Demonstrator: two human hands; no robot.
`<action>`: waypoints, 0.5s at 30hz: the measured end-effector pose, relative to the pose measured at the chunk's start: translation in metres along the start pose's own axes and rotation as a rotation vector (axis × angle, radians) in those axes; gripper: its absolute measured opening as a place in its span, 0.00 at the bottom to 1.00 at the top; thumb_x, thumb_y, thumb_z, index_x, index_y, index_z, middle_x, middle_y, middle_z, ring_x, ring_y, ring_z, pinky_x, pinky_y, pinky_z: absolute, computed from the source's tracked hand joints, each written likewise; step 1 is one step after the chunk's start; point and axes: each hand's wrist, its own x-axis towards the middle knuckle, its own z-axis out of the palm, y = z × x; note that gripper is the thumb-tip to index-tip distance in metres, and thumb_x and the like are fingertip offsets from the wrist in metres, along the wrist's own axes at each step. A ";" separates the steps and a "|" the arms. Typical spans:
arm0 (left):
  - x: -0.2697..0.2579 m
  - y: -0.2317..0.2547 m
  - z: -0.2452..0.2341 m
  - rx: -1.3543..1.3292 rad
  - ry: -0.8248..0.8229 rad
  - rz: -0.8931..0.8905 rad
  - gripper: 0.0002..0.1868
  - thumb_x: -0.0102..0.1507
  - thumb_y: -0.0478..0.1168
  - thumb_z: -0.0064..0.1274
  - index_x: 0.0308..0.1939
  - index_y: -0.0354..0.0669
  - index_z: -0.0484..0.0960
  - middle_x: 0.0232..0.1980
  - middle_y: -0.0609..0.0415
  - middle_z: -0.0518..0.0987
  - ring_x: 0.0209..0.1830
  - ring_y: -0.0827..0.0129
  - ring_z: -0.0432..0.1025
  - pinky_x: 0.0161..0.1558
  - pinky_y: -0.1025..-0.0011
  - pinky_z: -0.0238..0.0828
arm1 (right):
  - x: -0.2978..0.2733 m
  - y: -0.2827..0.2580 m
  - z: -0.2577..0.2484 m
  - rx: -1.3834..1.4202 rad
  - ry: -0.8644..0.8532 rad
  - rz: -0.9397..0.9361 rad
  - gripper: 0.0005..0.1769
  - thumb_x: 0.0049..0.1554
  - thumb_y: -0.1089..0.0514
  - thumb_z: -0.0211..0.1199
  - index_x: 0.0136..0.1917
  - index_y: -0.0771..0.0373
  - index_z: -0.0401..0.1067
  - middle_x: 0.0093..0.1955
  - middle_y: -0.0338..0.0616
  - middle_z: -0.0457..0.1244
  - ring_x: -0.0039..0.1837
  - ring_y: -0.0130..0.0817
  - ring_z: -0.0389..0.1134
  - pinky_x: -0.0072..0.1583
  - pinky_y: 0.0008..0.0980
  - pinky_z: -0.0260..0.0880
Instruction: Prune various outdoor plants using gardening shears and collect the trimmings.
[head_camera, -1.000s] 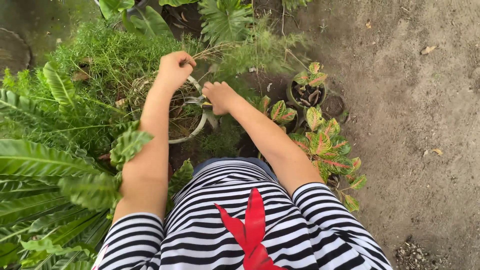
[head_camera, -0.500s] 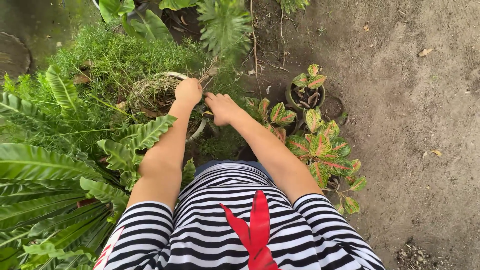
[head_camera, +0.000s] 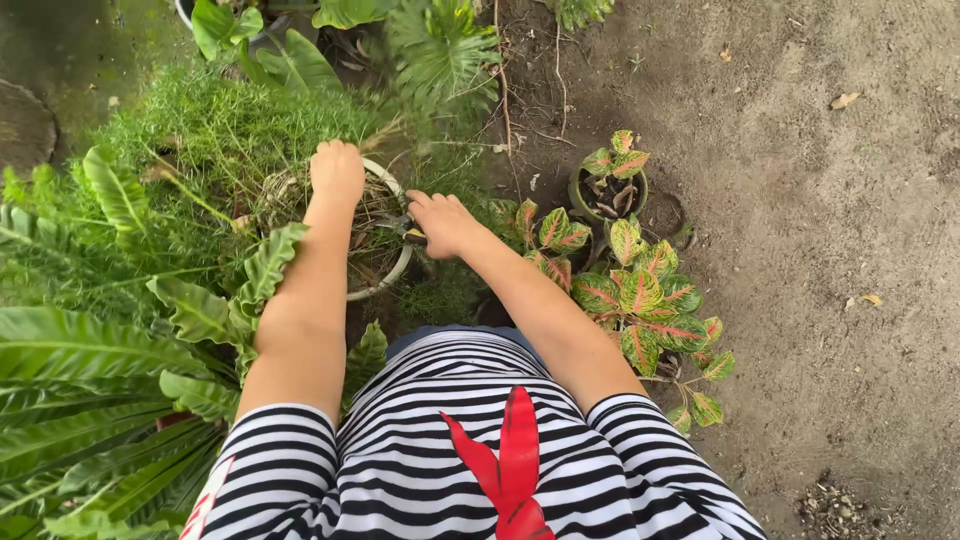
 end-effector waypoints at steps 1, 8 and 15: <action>-0.003 0.005 -0.005 0.149 -0.139 -0.015 0.12 0.71 0.38 0.45 0.46 0.32 0.81 0.50 0.40 0.79 0.50 0.58 0.74 0.49 0.63 0.75 | 0.000 -0.001 -0.001 -0.007 -0.021 0.002 0.40 0.40 0.65 0.67 0.68 0.66 0.65 0.80 0.51 0.46 0.70 0.51 0.57 0.69 0.44 0.57; -0.002 0.003 -0.008 0.171 0.038 0.040 0.09 0.68 0.38 0.49 0.47 0.36 0.80 0.51 0.44 0.79 0.51 0.56 0.73 0.48 0.62 0.74 | -0.003 -0.001 0.001 0.025 0.007 0.006 0.38 0.42 0.63 0.67 0.67 0.65 0.66 0.80 0.50 0.47 0.70 0.50 0.58 0.69 0.45 0.57; -0.012 -0.015 -0.033 -0.217 0.040 0.003 0.12 0.72 0.40 0.46 0.48 0.31 0.76 0.49 0.38 0.76 0.47 0.49 0.72 0.49 0.56 0.71 | 0.000 0.002 0.004 0.009 0.003 0.002 0.40 0.41 0.63 0.68 0.67 0.65 0.66 0.81 0.49 0.46 0.70 0.49 0.58 0.69 0.45 0.57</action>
